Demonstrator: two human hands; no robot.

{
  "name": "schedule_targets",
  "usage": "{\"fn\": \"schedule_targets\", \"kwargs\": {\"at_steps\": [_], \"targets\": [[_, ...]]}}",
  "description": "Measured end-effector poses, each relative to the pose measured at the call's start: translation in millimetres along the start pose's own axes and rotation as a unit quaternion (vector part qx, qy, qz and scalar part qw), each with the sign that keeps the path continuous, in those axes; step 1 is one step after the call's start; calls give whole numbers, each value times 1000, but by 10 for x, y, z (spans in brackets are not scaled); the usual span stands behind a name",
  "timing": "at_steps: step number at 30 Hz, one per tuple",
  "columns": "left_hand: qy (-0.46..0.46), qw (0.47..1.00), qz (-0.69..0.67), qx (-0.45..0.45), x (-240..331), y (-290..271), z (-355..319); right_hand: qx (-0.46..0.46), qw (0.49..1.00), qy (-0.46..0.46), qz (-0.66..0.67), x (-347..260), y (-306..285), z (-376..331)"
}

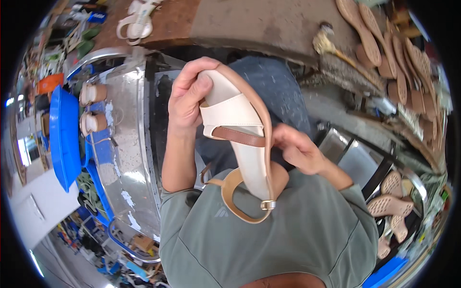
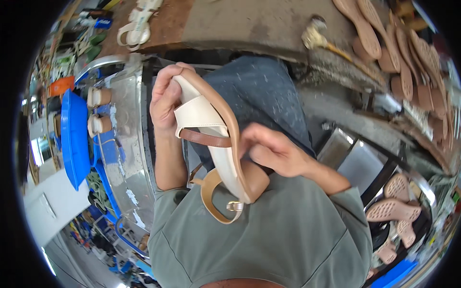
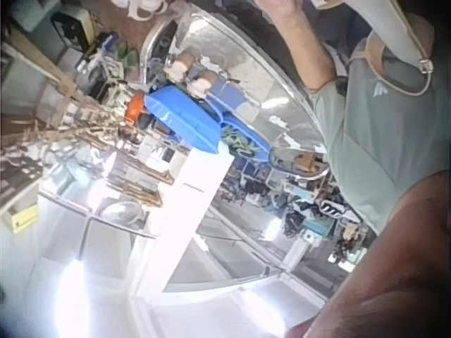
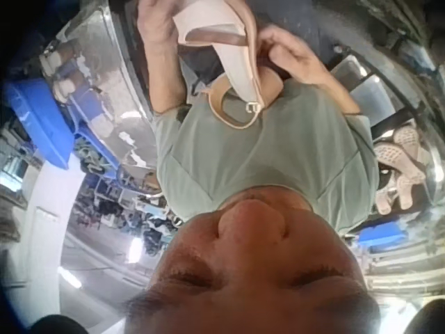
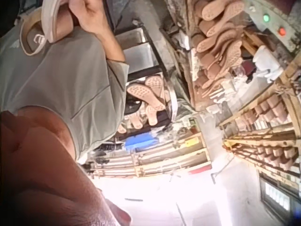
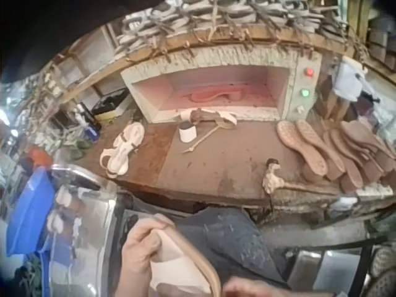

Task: The person assembles a beige high-heeled sandal by attaching the sole to the upper and securing the straps. They use a hammer to tap the sole into place and adjust the straps for fit. The process is repeated for a second sandal.

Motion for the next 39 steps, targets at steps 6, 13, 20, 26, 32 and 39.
{"fn": "schedule_targets", "kwargs": {"at_steps": [6, 13, 20, 26, 32, 39], "targets": [[49, 929, 358, -77, 266, 282, -144, 35, 999, 5, -11, -8, -19, 44], [118, 894, 432, -26, 299, 368, -214, -56, 997, 4, -55, -165, -34, 182], [134, 881, 453, -32, 288, 384, -170, -100, 988, -28, -110, -268, -36, 256], [171, 834, 520, -61, 493, 594, -65, -98, 983, -27, -155, -375, -22, 284], [80, 871, 483, -47, 389, 563, -115, -22, 971, 10, -237, -488, -10, 227], [108, 882, 456, -48, 323, 494, -117, -24, 968, 1, -248, -555, -27, 282]]}}
Point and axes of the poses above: each hand's wrist, its own z-axis towards the middle knuckle, its own y-axis out of the palm, x = y × z, the point moved 5 cm from there along z, towards the middle knuckle, and after that the axes turned 13 degrees about z, right-handed, at the moved point
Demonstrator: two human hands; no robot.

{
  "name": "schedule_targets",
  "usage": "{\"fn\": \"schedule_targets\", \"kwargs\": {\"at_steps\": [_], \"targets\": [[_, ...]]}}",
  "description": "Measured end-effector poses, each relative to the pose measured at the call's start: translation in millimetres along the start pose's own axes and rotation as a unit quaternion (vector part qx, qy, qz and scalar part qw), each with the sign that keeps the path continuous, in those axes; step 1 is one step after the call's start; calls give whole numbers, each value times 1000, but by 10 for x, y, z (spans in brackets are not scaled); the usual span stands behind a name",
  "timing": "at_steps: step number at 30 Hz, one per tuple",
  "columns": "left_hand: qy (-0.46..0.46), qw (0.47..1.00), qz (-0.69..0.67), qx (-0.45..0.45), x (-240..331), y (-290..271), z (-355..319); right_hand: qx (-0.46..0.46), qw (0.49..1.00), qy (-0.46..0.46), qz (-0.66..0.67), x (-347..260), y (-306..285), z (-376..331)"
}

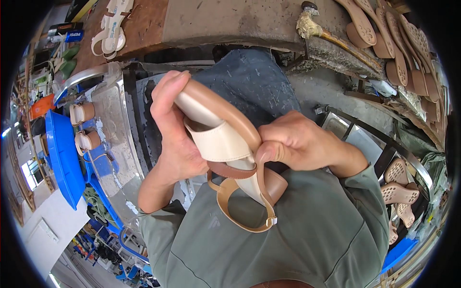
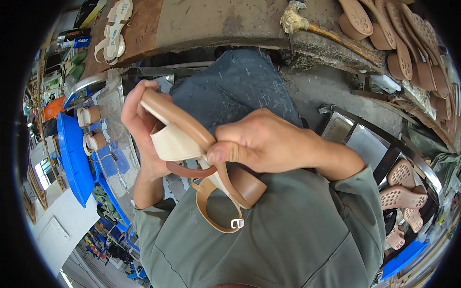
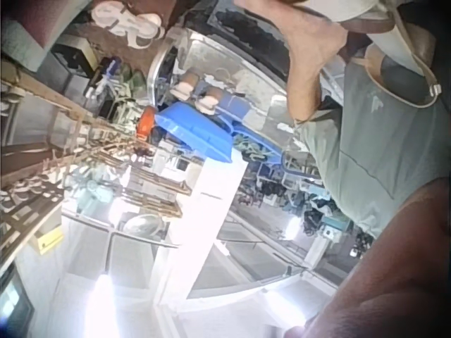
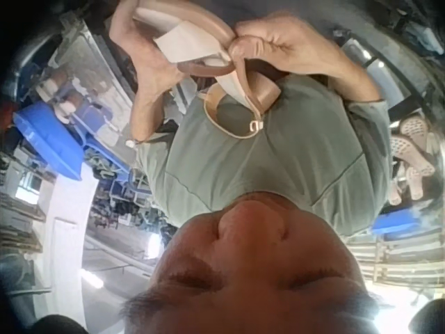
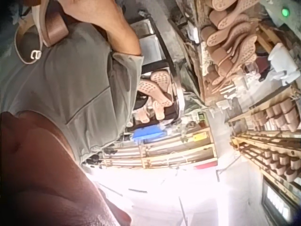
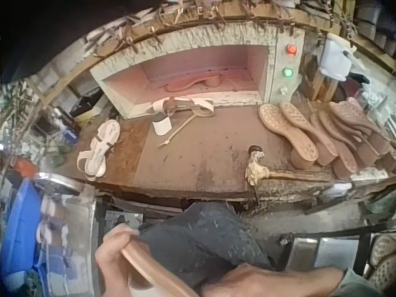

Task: The person assembles a beige high-heeled sandal by attaching the sole to the upper and securing the straps. They use a hammer to tap the sole into place and adjust the straps for fit. The process is repeated for a second sandal.

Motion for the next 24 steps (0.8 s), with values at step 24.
{"fn": "schedule_targets", "kwargs": {"at_steps": [24], "targets": [[96, 988, 120, 29, 598, -11, 163, 20, 977, -27, -210, -478, -174, 179]]}}
Point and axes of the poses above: each hand's wrist, its own z-axis towards the middle knuckle, its own y-axis out of the palm, x = y × z, the point moved 5 cm from there along z, towards the middle knuckle, and after that the axes turned 13 degrees about z, right-handed, at the moved point
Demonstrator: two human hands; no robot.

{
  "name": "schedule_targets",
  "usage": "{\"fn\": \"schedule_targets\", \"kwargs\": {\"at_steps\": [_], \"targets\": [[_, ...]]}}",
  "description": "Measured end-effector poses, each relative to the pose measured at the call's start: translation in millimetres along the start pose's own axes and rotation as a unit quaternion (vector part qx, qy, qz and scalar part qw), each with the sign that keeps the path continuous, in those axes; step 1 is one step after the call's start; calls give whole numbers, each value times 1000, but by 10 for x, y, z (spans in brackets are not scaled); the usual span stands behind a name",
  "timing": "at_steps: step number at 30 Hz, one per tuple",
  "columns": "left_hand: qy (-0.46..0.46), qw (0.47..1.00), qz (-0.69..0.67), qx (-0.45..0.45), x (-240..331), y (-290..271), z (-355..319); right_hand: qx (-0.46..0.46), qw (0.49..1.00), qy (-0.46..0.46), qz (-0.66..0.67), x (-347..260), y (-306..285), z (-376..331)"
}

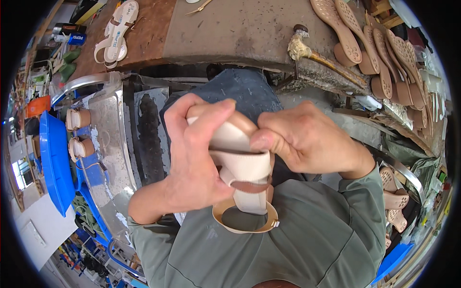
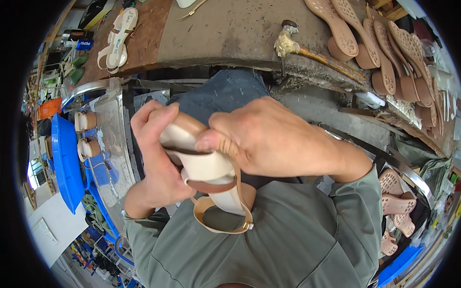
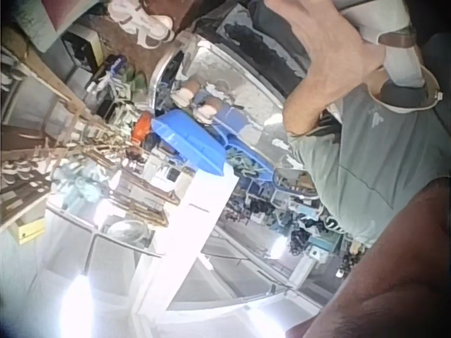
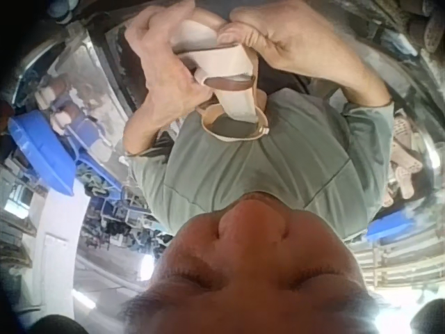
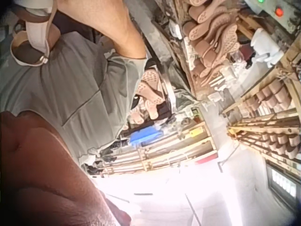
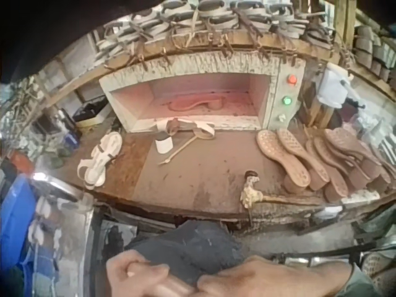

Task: The person assembles a beige high-heeled sandal by attaching the sole to the upper and securing the straps. They use a hammer to tap the sole into place and adjust the straps for fit. The process is repeated for a second sandal.

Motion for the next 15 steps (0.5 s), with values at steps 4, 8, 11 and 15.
{"fn": "schedule_targets", "kwargs": {"at_steps": [4, 8, 11, 15], "targets": [[-9, 1000, 4, -22, -21, 3, 13, -14, 992, 60, 109, 156, -31, 28], [6, 999, 34, -28, 59, 20, 92, 15, 995, 26, 94, 54, -86, 146], [-13, 999, 33, -31, 37, 45, 97, 40, 997, 1, -69, 18, -90, 181], [10, 1000, 19, 7, -3, 25, 82, 10, 986, 43, 162, 90, -53, 189]]}}
Point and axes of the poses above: each hand's wrist, its own z-axis towards the middle knuckle, its own y-axis out of the palm, x = y × z, the point moved 5 cm from there along z, towards the middle knuckle, and after that the axes turned 13 degrees about z, right-handed, at the moved point
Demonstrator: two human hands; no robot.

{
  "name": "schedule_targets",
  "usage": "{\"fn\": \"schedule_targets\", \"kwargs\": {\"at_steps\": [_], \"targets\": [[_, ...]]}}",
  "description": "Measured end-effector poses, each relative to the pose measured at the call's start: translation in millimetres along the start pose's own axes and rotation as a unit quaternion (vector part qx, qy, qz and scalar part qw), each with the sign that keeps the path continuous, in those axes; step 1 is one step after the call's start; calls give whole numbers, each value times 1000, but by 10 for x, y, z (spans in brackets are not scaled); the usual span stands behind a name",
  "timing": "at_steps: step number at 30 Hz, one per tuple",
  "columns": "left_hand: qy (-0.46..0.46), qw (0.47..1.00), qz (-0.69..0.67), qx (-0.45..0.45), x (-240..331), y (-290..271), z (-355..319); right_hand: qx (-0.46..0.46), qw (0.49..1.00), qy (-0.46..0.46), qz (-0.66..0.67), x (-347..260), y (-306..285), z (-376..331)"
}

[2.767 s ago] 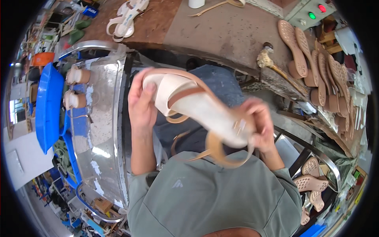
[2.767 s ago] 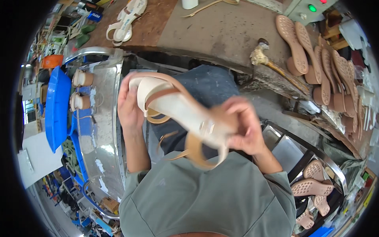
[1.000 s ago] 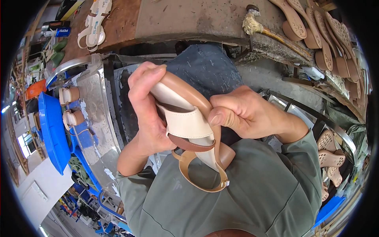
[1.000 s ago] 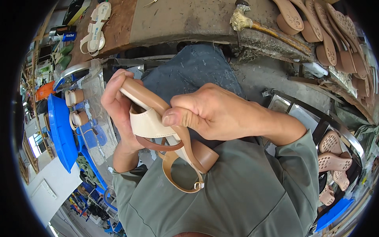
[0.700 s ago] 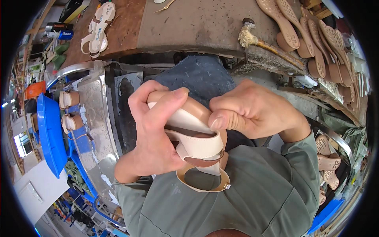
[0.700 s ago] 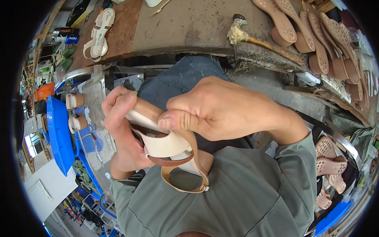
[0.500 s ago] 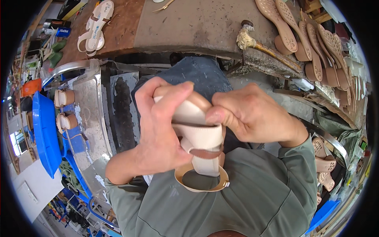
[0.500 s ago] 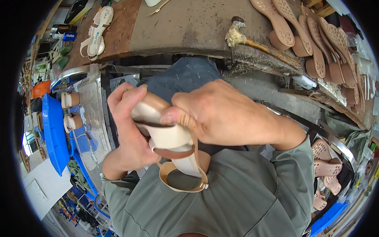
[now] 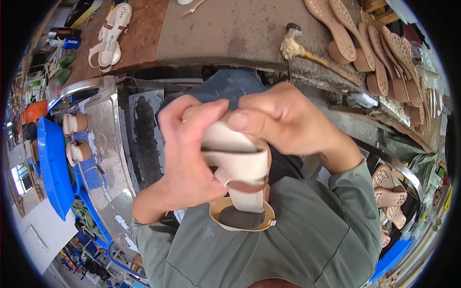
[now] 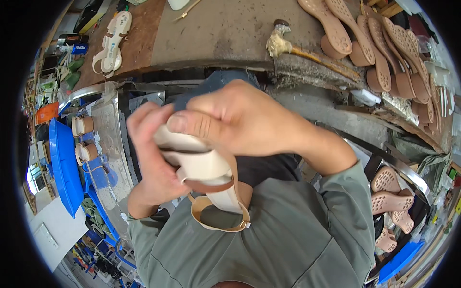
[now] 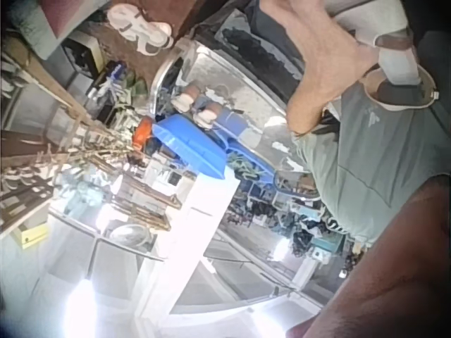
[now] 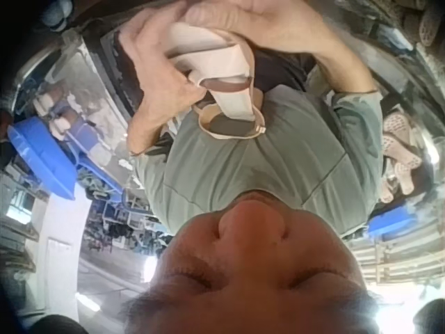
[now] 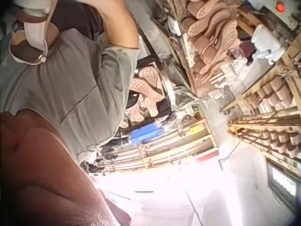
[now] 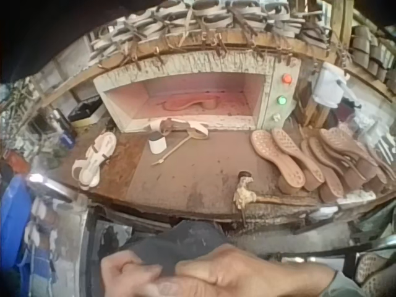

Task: The person assembles a beige high-heeled sandal by attaching the sole to the upper and securing the straps. They use a hammer to tap the sole into place and adjust the straps for fit. The process is repeated for a second sandal.

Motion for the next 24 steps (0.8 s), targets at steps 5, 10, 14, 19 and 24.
{"fn": "schedule_targets", "kwargs": {"at_steps": [5, 10, 14, 19, 24], "targets": [[-73, 996, -42, -7, -295, 11, -276, -71, 991, -21, 109, 642, 101, -383], [-14, 1000, 12, -7, -448, 87, -403, -58, 975, -95, 193, 845, 351, -577], [-54, 997, 12, -50, -197, -10, -246, -80, 974, -127, 168, 816, 358, -583], [-97, 992, 44, -66, -252, 39, -451, -66, 989, -86, 105, 708, 421, -639], [-132, 987, 39, -80, -265, 48, -538, 1, 993, -16, 118, 651, 528, -703]]}}
Point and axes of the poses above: each hand's wrist, its own z-axis towards the middle knuckle, its own y-axis out of the palm, x = y × z, the point moved 5 cm from there along z, towards the middle knuckle, and after that the axes turned 13 degrees about z, right-handed, at the moved point
